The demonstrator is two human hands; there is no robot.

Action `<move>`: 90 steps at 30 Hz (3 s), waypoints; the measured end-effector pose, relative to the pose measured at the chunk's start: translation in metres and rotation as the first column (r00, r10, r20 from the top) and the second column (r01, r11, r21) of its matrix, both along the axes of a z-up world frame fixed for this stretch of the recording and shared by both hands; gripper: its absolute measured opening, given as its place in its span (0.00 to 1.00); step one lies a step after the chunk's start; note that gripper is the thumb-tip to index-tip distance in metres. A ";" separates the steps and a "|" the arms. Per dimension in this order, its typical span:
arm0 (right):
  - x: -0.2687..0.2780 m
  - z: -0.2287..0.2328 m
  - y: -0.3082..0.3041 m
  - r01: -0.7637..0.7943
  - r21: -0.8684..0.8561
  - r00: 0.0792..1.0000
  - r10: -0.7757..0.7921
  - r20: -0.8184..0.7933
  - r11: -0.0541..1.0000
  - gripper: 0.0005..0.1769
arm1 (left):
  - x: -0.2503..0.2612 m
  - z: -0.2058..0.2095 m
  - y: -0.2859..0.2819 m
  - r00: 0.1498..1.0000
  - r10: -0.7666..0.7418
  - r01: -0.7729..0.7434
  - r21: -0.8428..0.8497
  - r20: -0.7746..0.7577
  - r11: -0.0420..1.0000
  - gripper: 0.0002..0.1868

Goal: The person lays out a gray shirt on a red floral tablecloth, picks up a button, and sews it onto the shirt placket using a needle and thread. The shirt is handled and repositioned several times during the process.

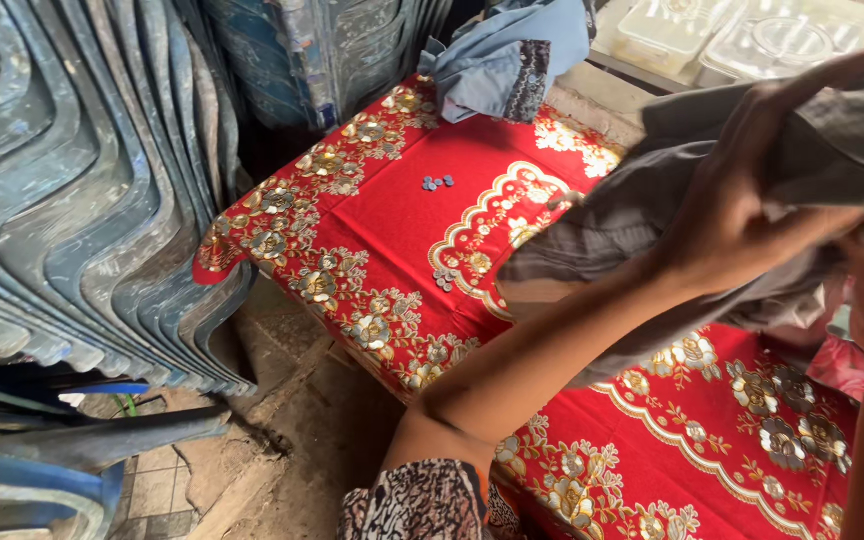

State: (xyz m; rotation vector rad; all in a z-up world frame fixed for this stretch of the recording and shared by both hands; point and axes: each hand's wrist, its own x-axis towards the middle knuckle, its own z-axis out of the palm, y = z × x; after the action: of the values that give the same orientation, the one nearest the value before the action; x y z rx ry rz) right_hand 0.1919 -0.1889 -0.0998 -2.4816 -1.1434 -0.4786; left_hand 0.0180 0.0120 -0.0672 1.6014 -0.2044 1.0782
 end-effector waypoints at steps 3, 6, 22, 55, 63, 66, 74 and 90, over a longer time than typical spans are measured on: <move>-0.002 -0.009 0.002 -0.029 0.011 1.000 0.029 0.003 1.000 0.32 | -0.025 -0.018 -0.004 0.975 0.214 -0.222 0.206 0.060 0.953 0.44; -0.002 -0.014 0.007 -0.045 0.006 0.999 0.045 0.009 0.999 0.33 | -0.029 -0.061 -0.006 0.954 0.292 -0.300 0.305 0.073 0.904 0.55; -0.055 -0.100 0.035 -0.384 -0.138 0.923 0.378 -0.069 0.913 0.37 | -0.076 -0.235 0.079 0.775 0.152 -0.039 0.193 -0.614 0.980 0.25; -0.150 -0.154 -0.235 0.453 0.116 0.869 -0.408 -0.281 0.884 0.17 | -0.061 -0.153 -0.059 0.870 0.341 0.089 0.792 -0.357 0.603 0.46; -0.160 -0.187 -0.271 0.600 0.049 0.777 -0.567 -0.272 0.799 0.14 | -0.033 -0.171 -0.097 0.869 0.391 0.114 0.893 -0.302 0.435 0.38; -0.158 -0.201 -0.264 0.609 0.009 0.787 -0.603 -0.131 0.793 0.13 | -0.024 -0.175 -0.096 0.832 0.493 0.091 0.940 -0.254 0.330 0.41; -0.144 -0.237 -0.254 0.663 -0.141 0.748 -0.657 0.097 0.735 0.15 | -0.015 -0.189 -0.072 0.812 0.507 0.048 0.899 -0.288 0.435 0.36; -0.130 -0.174 -0.170 0.458 0.221 0.738 -0.230 -0.634 0.861 0.12 | -0.004 -0.167 -0.047 0.849 0.444 0.036 0.871 -0.285 0.490 0.29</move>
State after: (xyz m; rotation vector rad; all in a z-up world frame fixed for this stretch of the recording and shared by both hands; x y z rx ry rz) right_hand 0.0619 -0.3588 -0.2743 -2.2499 -0.2924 0.0184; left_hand 0.0141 -0.0346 -0.2345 2.8488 -0.2188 0.7091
